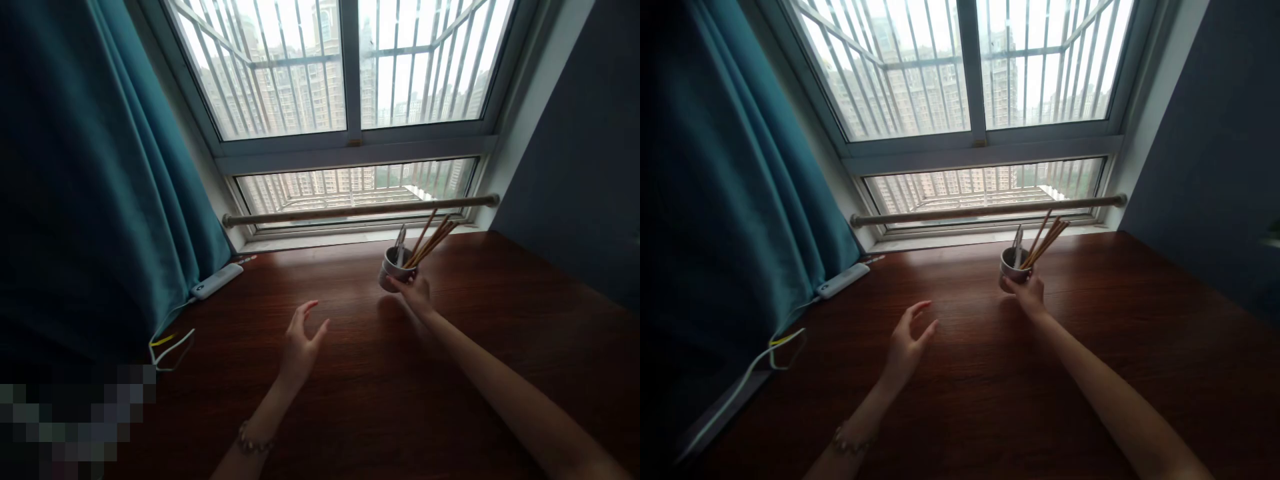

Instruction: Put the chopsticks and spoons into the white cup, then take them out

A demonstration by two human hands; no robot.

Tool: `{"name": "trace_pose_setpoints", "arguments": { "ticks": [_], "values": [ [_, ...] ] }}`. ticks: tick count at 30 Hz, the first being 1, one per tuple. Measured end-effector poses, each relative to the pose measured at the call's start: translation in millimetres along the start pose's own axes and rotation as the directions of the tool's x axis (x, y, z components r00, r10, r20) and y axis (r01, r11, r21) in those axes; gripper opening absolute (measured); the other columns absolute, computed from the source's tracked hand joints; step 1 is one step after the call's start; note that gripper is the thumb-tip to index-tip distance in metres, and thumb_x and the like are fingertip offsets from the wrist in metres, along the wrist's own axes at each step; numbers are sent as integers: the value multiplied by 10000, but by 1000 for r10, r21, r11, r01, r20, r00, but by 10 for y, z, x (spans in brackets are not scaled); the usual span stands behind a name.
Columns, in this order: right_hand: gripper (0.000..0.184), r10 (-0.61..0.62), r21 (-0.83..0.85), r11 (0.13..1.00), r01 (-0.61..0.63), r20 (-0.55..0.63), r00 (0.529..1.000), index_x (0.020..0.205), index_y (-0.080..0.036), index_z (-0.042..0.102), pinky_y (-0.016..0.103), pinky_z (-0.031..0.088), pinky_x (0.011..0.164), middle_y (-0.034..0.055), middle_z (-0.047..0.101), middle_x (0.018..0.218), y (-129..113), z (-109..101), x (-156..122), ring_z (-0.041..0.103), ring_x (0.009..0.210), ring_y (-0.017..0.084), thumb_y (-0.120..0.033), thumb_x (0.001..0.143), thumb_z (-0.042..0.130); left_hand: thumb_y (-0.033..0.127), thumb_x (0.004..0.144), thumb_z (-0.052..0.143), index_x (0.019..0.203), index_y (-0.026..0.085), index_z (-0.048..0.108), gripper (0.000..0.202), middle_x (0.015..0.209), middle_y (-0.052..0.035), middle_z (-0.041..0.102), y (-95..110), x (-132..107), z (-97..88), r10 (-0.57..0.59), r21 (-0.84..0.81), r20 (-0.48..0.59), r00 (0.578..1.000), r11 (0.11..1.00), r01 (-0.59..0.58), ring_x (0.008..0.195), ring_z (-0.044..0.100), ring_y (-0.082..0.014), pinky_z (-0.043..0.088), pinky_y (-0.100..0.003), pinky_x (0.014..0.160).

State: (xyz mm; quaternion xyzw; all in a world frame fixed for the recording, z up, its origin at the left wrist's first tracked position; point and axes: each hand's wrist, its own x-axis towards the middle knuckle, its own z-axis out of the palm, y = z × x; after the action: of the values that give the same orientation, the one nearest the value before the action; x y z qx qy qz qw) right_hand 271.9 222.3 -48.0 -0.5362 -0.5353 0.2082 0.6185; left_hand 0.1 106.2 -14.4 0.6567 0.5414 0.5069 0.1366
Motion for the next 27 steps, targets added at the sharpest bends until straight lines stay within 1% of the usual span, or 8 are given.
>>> {"name": "trace_pose_setpoints", "arguments": {
  "ticks": [4,7,10,13,17,21,23,27],
  "values": [
    [667,-62,134,990,43,147,987,1114,-185,469,337,484,747,70,621,996,-389,762,-210,600,861,223,-412,547,736,332,679,702,1225,177,419,634,1223,-105,507,-282,487,274,-63,-62,-32,997,996,61,1149,477,-250,383,-437,975],
    [570,-122,233,971,61,258,958,1085,-181,488,294,488,713,41,636,944,-620,1357,-444,607,812,195,-357,590,710,291,741,660,1269,153,374,616,1242,-127,479,-450,701,319,-116,-109,-96,989,988,105,1128,486,-266,403,-484,934],
    [466,-189,318,945,78,334,923,1108,-165,483,277,475,770,49,627,992,-775,1868,-685,598,867,181,-294,682,621,261,811,585,1259,153,391,499,1207,-112,497,-620,766,165,-172,-143,-210,962,979,144,1083,515,-242,428,-470,906],
    [458,-229,360,930,77,400,887,1163,-160,448,293,445,846,67,604,1068,-866,2230,-900,575,962,189,-232,724,557,261,829,562,1212,142,441,419,1190,-105,502,-812,738,-105,-225,-143,-349,910,972,185,1075,512,-235,425,-467,904],
    [621,-305,408,909,83,518,799,1261,-187,356,286,413,911,50,555,1173,-892,2460,-1096,537,1052,176,-173,683,584,274,852,528,1132,129,506,316,1137,-92,535,-1040,649,-426,-251,-130,-453,856,968,215,1013,544,-207,456,-431,860],
    [871,-313,380,922,71,625,715,1323,-194,293,339,339,1004,74,453,1304,-798,2480,-1162,433,1195,223,-225,564,720,281,856,522,1125,128,511,310,1132,-91,540,-1199,587,-623,-258,-110,-518,815,965,236,1003,549,-202,462,-422,851],
    [866,-267,324,944,57,653,709,1307,-174,335,381,302,1031,110,432,1319,-720,2436,-1159,395,1227,256,-245,545,741,279,851,530,1131,128,507,319,1132,-91,542,-1268,579,-698,-261,-98,-543,798,964,249,1011,547,-205,454,-429,863],
    [673,-194,239,970,42,662,724,1222,-157,445,410,336,1005,131,514,1229,-570,2260,-1115,463,1166,262,-227,605,706,274,844,542,1121,125,513,316,1108,-87,554,-1396,587,-798,-269,-77,-556,787,959,274,1003,551,-203,449,-433,869]
  ]
}}
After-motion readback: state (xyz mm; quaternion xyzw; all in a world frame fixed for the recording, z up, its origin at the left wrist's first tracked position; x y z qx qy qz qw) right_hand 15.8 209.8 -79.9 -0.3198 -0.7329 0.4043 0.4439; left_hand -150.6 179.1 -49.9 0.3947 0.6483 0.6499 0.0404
